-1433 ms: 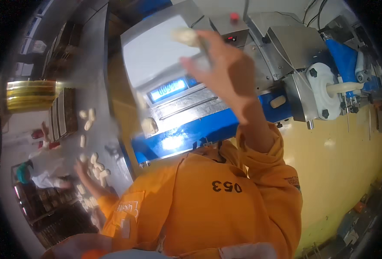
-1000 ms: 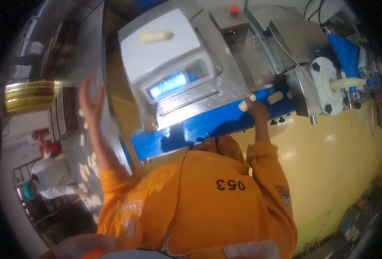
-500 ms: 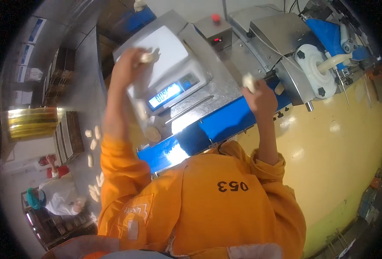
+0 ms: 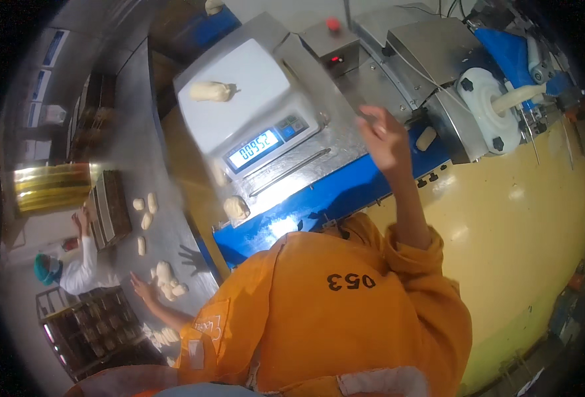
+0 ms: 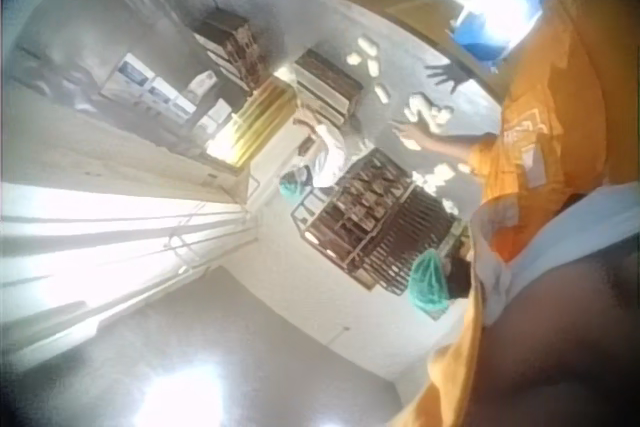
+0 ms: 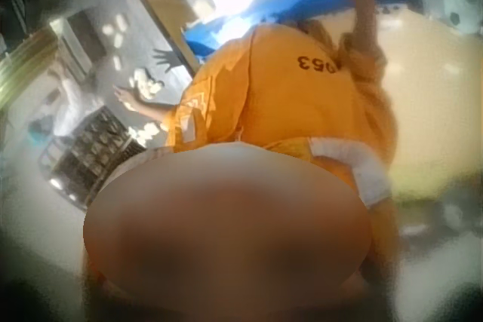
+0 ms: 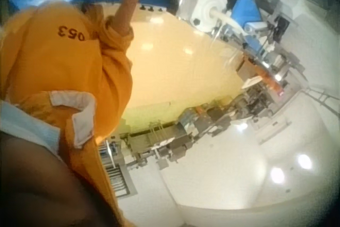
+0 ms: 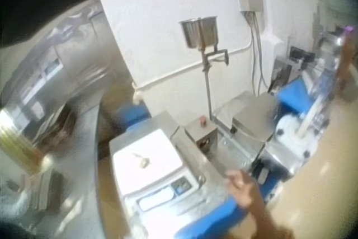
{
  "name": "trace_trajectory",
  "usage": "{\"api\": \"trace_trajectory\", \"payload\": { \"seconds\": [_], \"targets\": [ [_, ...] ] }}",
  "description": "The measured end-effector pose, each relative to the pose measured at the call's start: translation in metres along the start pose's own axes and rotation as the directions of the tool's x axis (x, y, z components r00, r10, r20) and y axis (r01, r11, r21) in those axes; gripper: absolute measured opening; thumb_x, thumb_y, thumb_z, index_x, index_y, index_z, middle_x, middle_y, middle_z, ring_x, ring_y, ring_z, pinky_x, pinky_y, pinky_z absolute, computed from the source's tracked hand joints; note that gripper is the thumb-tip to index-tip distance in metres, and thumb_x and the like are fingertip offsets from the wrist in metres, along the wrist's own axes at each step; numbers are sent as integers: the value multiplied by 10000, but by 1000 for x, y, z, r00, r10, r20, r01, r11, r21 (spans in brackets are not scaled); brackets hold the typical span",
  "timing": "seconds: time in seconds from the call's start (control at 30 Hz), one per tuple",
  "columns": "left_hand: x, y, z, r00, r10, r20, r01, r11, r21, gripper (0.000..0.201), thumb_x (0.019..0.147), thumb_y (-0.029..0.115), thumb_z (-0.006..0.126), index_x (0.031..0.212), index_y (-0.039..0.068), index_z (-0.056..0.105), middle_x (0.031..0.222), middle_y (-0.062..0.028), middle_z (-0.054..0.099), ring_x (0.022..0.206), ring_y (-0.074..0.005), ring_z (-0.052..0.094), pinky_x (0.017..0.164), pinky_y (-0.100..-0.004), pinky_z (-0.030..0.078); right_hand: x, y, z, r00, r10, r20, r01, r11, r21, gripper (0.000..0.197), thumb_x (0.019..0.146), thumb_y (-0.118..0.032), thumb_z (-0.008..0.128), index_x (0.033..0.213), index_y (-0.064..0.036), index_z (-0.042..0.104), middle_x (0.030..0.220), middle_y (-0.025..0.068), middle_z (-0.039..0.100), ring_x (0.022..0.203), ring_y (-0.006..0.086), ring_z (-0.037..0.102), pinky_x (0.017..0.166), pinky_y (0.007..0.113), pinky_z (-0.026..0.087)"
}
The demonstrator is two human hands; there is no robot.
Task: The person repeatedly picks up small pieces of dough from a metal table, places them on a digital scale to check their weight, and then moves them onto a blue conveyor belt. This process is repeated continuously for numerous dough pieces.
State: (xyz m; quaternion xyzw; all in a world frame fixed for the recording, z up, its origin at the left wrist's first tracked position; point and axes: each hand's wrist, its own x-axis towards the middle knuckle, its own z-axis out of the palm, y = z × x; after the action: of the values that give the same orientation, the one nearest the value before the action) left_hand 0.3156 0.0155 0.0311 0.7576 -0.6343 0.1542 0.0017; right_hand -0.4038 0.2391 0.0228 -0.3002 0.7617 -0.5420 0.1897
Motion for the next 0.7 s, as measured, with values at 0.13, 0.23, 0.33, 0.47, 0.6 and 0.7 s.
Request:
{"api": "trace_trajectory", "payload": {
  "seconds": [0.13, 0.23, 0.33, 0.47, 0.6, 0.7],
  "targets": [
    [18, 48, -1, 973, 220, -75, -231, 949, -213, 911, 672, 175, 807, 1422, 23, 313, 1406, -239, 385, 1322, -381, 344, 1093, -468, 289, -42, 140, -20, 985, 119, -124, -134, 984, -119, 287, 913, -150, 573, 1176, -37, 550, 986, 132, 595, 862, 202, 575, 806, 316, 461],
    [21, 112, -4, 952, 304, -36, -294, 876, -382, 827, 722, 167, 776, 1417, 68, 339, 1431, -224, 358, 1323, -386, 344, 1097, -440, 295, -45, 141, -19, 969, 245, -33, -247, 952, -182, 316, 922, -138, 539, 1224, -45, 516, 995, 120, 585, 878, 209, 568, 843, 314, 454],
    [21, 125, -7, 949, 314, -12, -291, 865, -409, 664, 774, 171, 730, 1371, 173, 439, 1439, -200, 358, 1315, -385, 365, 1065, -446, 354, -35, 80, -7, 995, -90, 40, 92, 995, -48, 376, 890, -66, 567, 1259, -41, 495, 1103, 105, 586, 979, 193, 562, 880, 300, 444],
    [12, 96, -54, 994, -110, -20, 95, 924, -369, 492, 773, 154, 647, 1255, 149, 545, 1272, -178, 527, 1146, -351, 532, 926, -437, 455, -35, 12, 13, 984, -81, 162, 38, 967, 253, 314, 850, 50, 628, 1141, -3, 523, 1138, 124, 587, 982, 179, 602, 859, 282, 494],
    [-10, -12, 19, 911, -411, -19, 370, 840, -397, 365, 779, 117, 530, 1132, 93, 620, 1096, -209, 625, 1031, -367, 590, 868, -436, 472, -61, -48, 53, 912, -75, 402, 23, 991, 133, 184, 853, 9, 658, 1033, 4, 616, 985, 97, 635, 878, 148, 612, 768, 247, 493],
    [-23, -28, 86, 968, -252, -7, 231, 896, -379, 386, 806, 143, 537, 1183, 68, 565, 1158, -185, 603, 1088, -355, 566, 894, -431, 457, -80, -79, 96, 807, -222, 546, 229, 972, 57, 153, 841, 24, 654, 992, 1, 646, 919, 70, 638, 787, 111, 596, 671, 220, 461]
  ]
}}
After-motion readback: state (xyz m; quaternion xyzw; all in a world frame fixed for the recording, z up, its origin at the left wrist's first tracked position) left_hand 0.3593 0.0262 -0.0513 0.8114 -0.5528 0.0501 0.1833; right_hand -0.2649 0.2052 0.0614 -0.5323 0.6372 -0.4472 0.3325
